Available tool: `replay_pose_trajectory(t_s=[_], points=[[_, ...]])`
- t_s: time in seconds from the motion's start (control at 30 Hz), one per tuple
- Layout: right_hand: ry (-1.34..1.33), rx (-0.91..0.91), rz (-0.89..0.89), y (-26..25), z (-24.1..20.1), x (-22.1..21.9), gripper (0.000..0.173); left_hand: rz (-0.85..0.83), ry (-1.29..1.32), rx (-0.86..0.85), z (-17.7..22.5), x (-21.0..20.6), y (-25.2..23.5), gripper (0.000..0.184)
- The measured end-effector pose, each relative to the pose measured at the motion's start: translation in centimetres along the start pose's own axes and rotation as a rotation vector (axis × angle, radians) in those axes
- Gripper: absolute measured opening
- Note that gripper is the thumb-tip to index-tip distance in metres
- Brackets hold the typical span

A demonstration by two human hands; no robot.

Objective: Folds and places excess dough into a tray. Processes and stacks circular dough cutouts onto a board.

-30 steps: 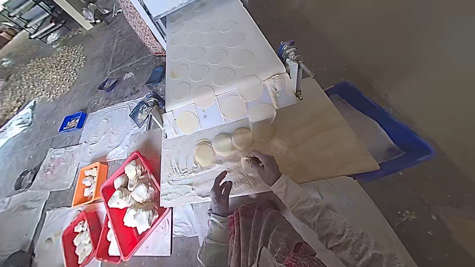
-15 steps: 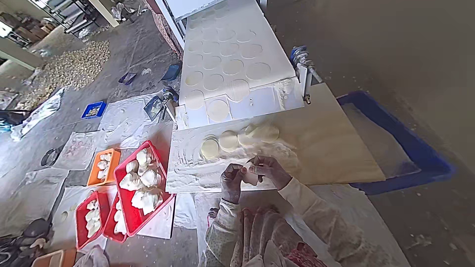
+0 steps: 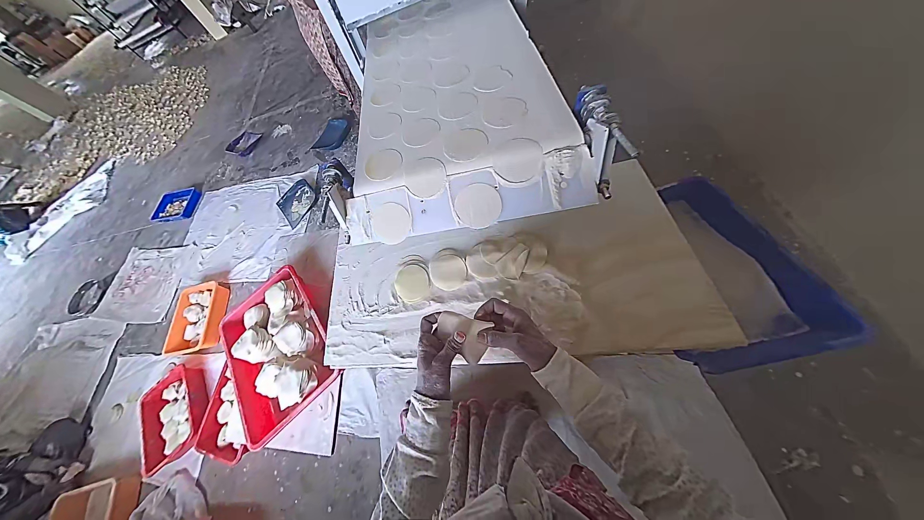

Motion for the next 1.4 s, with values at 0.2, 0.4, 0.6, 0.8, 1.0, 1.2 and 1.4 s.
replay_pose_trajectory(t_s=[0.2, 0.4, 0.6, 0.8, 1.0, 1.2, 1.4], points=[[0.780, -0.167, 0.307, 3.0, 1.1, 6.5, 0.041, 0.031, -0.496, 0.039, -0.4, 2.6, 0.4, 0.061], [1.253, -0.577, 0.206, 7.0, 6.0, 15.0, 0.060, 0.030, -0.713, 0.040, -1.5, 7.5, 2.7, 0.024], [1.243, -0.690, 0.146, 5.6, 7.4, 15.6, 0.040, 0.139, -0.699, -0.015, -1.4, 8.7, 4.5, 0.028], [1.111, -0.742, 0.285, 3.4, 4.9, 16.9, 0.038, 0.221, -0.649, -0.051, -1.4, 9.0, 5.5, 0.030], [1.210, -0.744, 0.291, 1.0, 5.1, 15.9, 0.041, 0.255, -0.557, -0.015, -2.1, 9.3, 6.2, 0.029], [1.132, -0.680, 0.557, -4.3, 3.7, 16.7, 0.065, 0.266, -0.495, 0.024, -3.3, 8.8, 7.1, 0.029], [0.969, -0.762, 0.703, -3.1, 5.8, 17.6, 0.044, 0.278, -0.486, 0.050, -4.5, 9.7, 8.6, 0.030]])
Point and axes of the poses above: each hand's wrist, its own y-axis away from the middle knuckle, its own x-axis out of the back of the hand, z = x × y, the point moved 10 cm from there along -y, towards the middle knuckle, and after that the axes turned 5 degrees about -z, right-handed, at the moved point
